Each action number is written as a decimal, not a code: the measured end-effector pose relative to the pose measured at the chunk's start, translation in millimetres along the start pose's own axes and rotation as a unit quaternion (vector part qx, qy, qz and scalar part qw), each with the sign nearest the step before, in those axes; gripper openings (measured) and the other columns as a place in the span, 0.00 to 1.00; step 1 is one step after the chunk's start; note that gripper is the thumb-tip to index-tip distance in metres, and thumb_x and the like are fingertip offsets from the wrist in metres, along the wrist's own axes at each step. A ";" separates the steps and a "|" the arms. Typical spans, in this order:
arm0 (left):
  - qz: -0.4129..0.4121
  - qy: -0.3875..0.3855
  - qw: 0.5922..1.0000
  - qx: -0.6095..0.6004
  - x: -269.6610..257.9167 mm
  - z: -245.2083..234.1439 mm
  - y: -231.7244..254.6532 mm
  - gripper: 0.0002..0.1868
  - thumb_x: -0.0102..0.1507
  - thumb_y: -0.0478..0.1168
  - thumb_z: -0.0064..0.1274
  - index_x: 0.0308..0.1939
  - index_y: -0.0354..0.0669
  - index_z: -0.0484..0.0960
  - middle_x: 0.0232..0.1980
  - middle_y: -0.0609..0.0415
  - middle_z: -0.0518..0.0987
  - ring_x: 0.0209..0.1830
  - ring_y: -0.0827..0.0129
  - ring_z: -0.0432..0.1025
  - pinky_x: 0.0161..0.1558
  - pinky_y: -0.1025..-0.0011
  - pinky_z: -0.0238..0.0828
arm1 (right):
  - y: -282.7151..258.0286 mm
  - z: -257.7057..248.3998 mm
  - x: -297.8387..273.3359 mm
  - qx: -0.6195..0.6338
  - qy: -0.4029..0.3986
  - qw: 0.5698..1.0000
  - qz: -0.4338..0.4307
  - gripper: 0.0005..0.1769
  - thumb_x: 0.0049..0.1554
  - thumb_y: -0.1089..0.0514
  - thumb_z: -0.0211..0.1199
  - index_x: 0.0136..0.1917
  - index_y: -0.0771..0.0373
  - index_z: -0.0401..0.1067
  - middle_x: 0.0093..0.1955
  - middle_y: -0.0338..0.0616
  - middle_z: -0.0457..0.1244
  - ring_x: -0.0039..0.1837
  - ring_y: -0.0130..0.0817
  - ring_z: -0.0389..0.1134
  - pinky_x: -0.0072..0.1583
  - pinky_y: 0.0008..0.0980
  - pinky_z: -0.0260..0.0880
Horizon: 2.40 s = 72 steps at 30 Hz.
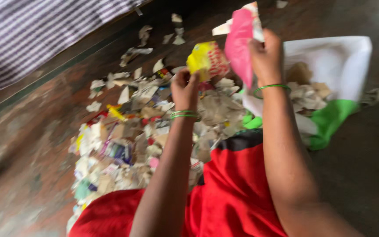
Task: The person sits on the floor and sorts through a pile of torn paper scraps, picking up pieces and placing them into a white and green bag.
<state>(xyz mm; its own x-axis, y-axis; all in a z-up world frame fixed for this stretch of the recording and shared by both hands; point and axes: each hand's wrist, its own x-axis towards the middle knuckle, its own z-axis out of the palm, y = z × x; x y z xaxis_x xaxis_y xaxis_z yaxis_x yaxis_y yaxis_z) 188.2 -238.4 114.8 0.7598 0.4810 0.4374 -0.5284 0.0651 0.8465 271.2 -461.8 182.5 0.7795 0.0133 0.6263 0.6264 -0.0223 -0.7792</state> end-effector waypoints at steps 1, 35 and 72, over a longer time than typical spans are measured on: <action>-0.006 0.000 0.999 0.050 0.8 39.1 -12.2 0.11 0.64 0.39 0.59 0.45 0.35 0.81 0.36 0.55 0.80 0.31 0.76 0.71 0.32 0.75 0.71 | 7.2 -31.3 8.4 -0.044 0.032 0.998 -0.027 0.01 0.60 0.66 0.60 0.46 0.67 0.71 0.39 0.37 0.63 0.42 0.24 0.60 0.45 0.31 0.62; -0.047 0.063 0.867 0.491 -111.5 -309.2 8.9 0.15 0.57 0.37 0.61 0.47 0.38 0.80 0.37 0.47 0.83 0.39 0.60 0.78 0.43 0.66 0.76 | 16.0 192.9 -163.3 -0.147 -0.423 0.885 -0.127 0.10 0.55 0.64 0.63 0.52 0.62 0.75 0.50 0.48 0.67 0.50 0.43 0.72 0.52 0.39 0.71; -0.225 0.075 0.853 0.464 -96.1 -261.3 -12.0 0.16 0.60 0.44 0.53 0.50 0.44 0.81 0.50 0.36 0.83 0.53 0.42 0.77 0.55 0.53 0.74 | 31.3 234.6 -208.1 -0.178 -0.475 0.854 -0.117 0.37 0.43 0.57 0.79 0.64 0.61 0.69 0.62 0.52 0.61 0.66 0.52 0.63 0.66 0.43 0.64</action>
<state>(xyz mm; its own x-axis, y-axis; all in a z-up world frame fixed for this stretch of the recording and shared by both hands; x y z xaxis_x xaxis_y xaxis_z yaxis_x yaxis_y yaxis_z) 22.5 -57.0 -16.6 0.7124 0.7015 0.0194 0.3853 -0.4142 0.8246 129.5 -230.7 21.8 0.3906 0.8596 0.3294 0.8563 -0.2079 -0.4729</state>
